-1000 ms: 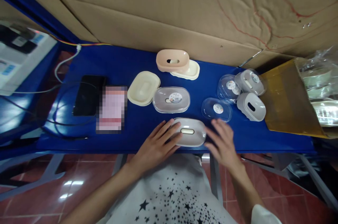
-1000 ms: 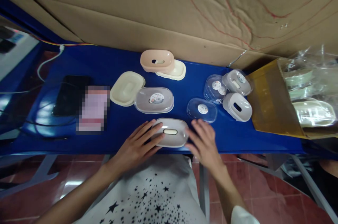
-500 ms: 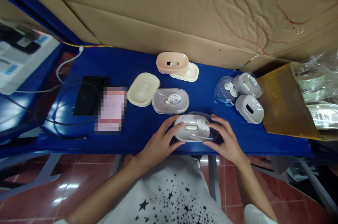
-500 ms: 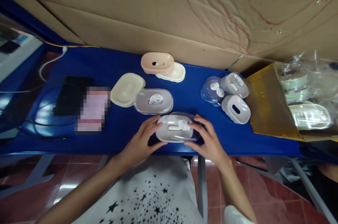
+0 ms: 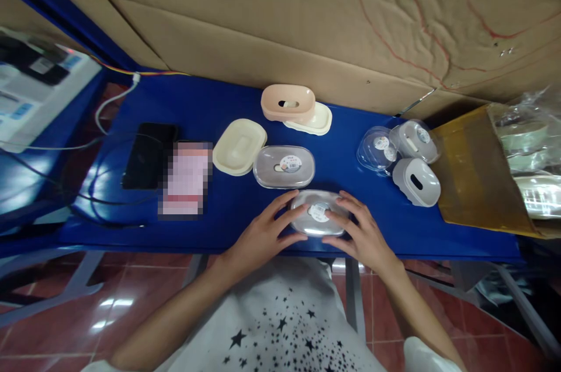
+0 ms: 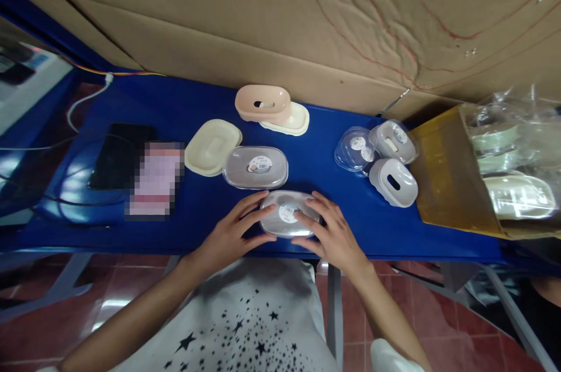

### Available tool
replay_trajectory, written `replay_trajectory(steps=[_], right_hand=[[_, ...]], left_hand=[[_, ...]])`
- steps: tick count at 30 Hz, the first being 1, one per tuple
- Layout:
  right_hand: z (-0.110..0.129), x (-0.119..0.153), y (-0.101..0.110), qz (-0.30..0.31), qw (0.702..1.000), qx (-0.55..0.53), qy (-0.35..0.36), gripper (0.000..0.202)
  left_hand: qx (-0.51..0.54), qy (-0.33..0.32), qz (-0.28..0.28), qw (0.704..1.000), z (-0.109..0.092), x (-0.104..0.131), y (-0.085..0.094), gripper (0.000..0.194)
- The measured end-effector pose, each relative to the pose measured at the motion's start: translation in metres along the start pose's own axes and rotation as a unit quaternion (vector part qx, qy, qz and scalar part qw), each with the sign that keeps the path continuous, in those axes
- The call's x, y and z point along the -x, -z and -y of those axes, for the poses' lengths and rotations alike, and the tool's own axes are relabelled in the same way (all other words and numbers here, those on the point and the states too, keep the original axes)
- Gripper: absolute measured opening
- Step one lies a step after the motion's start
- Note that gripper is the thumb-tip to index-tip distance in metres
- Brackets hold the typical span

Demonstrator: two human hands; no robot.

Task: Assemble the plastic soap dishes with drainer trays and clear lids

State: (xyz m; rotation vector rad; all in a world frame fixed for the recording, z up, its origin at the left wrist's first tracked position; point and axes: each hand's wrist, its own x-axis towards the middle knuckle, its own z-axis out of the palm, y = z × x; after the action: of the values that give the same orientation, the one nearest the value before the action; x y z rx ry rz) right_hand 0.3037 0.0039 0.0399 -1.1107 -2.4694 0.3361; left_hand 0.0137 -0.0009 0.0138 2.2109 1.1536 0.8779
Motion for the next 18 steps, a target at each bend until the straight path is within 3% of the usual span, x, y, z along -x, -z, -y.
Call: replay_trajectory(steps=[5, 7, 10, 13, 15, 18], right_hand=[[-0.014, 0.005, 0.005, -0.022, 0.999, 0.024, -0.007, 0.06], [-0.024, 0.009, 0.011, -0.043, 0.996, 0.06, -0.042, 0.061], [-0.031, 0.01, 0.017, -0.087, 0.978, 0.15, -0.116, 0.064], [-0.022, -0.005, 0.02, -0.115, 0.965, 0.192, -0.136, 0.068], [-0.014, -0.029, 0.021, -0.104, 0.974, 0.179, -0.093, 0.063], [-0.017, -0.084, 0.022, -0.074, 0.988, 0.137, -0.018, 0.049]], left_hand=[[-0.096, -0.043, -0.014, 0.994, -0.005, -0.007, 0.016, 0.054], [-0.13, -0.034, -0.085, 0.987, 0.001, -0.013, 0.034, 0.043], [-0.21, 0.039, -0.174, 0.961, 0.024, -0.024, 0.063, 0.033], [-0.287, 0.101, -0.143, 0.942, 0.054, -0.032, 0.079, 0.038], [-0.295, 0.125, -0.108, 0.941, 0.069, -0.036, 0.078, 0.037], [-0.268, 0.131, -0.085, 0.951, 0.077, -0.038, 0.07, 0.023]])
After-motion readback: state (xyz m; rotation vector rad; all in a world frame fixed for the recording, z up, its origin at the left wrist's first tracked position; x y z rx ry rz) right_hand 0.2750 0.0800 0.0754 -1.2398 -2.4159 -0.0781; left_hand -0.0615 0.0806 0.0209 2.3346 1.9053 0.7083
